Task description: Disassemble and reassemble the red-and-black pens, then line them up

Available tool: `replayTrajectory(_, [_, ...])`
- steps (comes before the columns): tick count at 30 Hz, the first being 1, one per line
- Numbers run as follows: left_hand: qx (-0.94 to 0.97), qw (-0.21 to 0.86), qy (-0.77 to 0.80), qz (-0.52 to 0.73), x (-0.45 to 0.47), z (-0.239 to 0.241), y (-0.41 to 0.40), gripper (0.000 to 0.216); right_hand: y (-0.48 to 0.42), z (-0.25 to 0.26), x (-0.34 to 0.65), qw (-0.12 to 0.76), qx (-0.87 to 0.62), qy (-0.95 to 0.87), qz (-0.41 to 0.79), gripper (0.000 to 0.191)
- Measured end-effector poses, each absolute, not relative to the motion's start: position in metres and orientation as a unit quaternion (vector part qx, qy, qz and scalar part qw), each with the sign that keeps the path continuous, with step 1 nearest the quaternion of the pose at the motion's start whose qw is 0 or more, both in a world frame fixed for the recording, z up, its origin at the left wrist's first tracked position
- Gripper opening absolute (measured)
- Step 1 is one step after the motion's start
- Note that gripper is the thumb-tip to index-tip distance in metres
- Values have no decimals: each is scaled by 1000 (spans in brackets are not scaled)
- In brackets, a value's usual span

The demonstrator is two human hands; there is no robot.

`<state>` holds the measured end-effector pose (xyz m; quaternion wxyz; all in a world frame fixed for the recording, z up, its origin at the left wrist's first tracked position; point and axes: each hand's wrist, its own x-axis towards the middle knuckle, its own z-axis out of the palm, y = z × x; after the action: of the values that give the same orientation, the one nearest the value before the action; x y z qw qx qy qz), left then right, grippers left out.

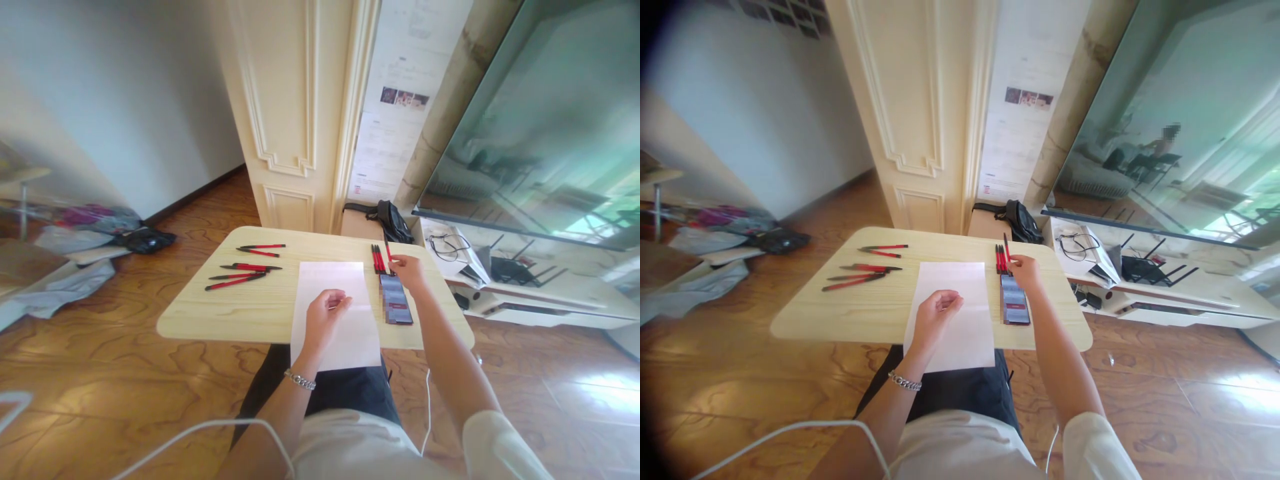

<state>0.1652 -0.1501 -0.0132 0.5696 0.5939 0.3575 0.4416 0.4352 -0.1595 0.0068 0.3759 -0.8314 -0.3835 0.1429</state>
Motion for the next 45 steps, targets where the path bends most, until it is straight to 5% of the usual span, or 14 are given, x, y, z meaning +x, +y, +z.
replayTrajectory(15, [647,487,419,410,139,-28,-142,24,-104,-34,501,217,-889,-379,138,21])
replayTrajectory(27, [810,259,401,341,117,-37,-128,19,-101,-48,507,216,-888,-390,115,28])
replayTrajectory(45, [836,222,409,292,124,-50,-124,17,-102,-49,499,210,-886,-395,121,27])
